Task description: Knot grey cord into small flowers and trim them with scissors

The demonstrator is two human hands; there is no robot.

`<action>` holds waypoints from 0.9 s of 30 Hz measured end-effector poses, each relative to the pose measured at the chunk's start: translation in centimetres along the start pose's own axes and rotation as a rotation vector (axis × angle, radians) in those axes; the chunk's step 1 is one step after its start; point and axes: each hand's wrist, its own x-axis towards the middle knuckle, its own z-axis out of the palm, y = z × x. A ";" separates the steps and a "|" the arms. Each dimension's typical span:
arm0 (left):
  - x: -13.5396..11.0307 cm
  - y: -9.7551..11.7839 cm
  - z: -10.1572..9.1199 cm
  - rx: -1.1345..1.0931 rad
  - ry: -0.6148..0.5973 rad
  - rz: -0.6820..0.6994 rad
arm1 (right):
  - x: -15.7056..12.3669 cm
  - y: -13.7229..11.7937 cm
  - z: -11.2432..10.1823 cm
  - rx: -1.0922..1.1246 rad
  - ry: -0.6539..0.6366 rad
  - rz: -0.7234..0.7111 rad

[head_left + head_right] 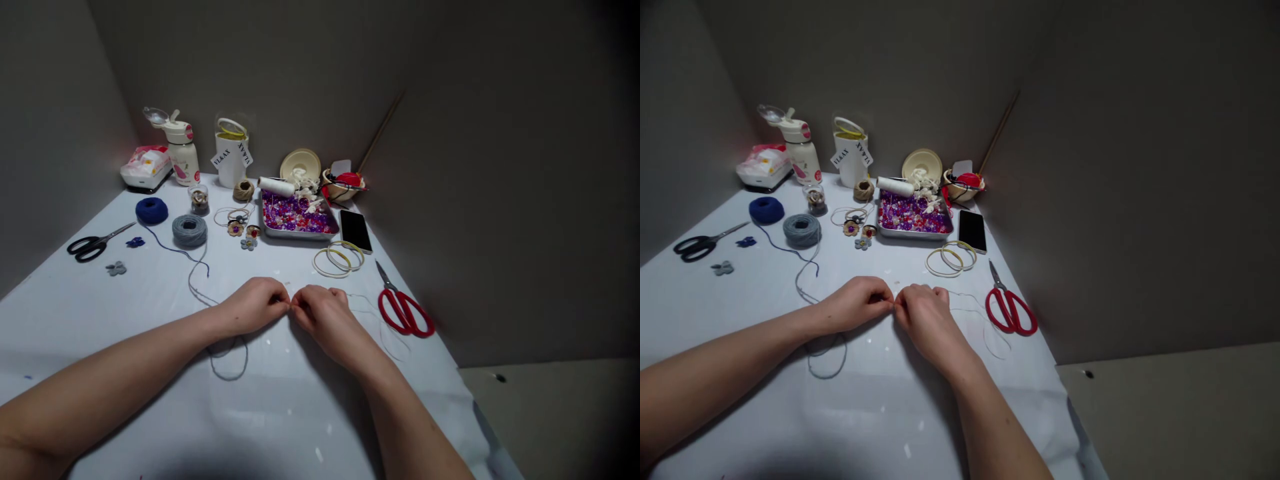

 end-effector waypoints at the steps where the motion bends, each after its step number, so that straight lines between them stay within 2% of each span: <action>1: 0.1 0.0 0.0 -0.057 0.025 -0.027 | 0.1 0.0 -0.1 0.059 0.032 0.020; 6: 0.4 0.3 0.4 -0.552 0.301 -0.235 | 0.8 -0.4 -0.2 0.509 0.291 0.232; 9: 0.3 0.4 1.0 -0.711 0.373 -0.299 | 1.1 -0.8 0.3 0.642 0.356 0.287; 15: 0.0 0.4 1.5 -0.696 0.418 -0.248 | 1.1 -1.6 1.0 0.720 0.361 0.302; 27: -0.2 1.3 1.1 -0.594 0.421 -0.234 | 1.0 -1.6 0.8 0.626 0.364 0.266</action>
